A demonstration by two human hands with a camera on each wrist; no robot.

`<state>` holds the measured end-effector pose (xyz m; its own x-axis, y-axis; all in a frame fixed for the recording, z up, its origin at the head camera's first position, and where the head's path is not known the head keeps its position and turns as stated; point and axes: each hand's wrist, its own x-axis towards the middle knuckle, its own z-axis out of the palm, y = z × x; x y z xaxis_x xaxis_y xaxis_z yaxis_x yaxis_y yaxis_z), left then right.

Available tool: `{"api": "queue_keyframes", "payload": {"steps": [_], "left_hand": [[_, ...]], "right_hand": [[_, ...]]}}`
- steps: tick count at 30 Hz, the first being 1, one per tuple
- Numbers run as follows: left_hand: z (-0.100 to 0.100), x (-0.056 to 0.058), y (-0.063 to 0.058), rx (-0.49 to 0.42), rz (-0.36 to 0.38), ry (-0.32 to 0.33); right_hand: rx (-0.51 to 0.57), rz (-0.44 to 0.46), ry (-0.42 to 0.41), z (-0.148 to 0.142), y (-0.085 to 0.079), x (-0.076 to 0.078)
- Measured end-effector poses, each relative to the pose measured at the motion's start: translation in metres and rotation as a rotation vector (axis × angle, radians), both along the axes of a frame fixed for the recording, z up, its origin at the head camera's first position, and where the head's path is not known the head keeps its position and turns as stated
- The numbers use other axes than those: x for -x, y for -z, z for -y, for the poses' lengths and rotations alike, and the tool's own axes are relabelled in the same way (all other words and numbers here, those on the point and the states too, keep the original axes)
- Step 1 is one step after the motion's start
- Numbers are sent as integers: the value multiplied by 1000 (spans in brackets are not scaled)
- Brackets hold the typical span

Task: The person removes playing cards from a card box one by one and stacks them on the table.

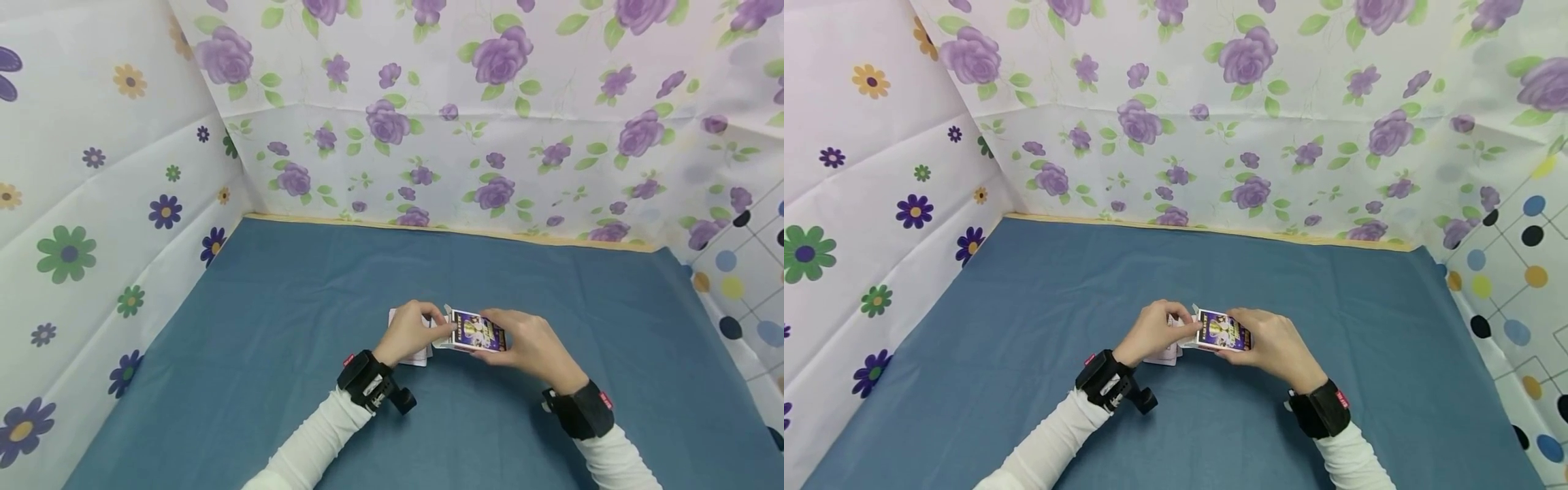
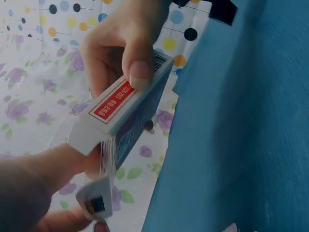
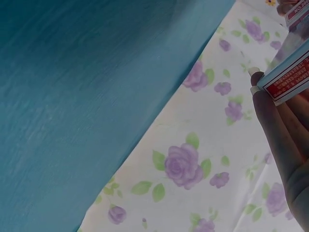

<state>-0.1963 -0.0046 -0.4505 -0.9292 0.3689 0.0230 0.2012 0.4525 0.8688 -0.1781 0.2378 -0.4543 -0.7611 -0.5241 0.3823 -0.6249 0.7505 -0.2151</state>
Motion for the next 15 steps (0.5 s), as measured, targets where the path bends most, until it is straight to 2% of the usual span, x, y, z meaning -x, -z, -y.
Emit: {"api": "queue_keyframes", "payload": {"steps": [5,10,15], "left_hand": [[0,5,-1,-23,123,36],[2,8,-3,-119,256,28],[7,8,-1,-167,311,59]], "right_hand": [[12,-63,-7,2,0,0],[31,-83,5,2,0,-1],[46,-76,-1,1,2,-2]]}}
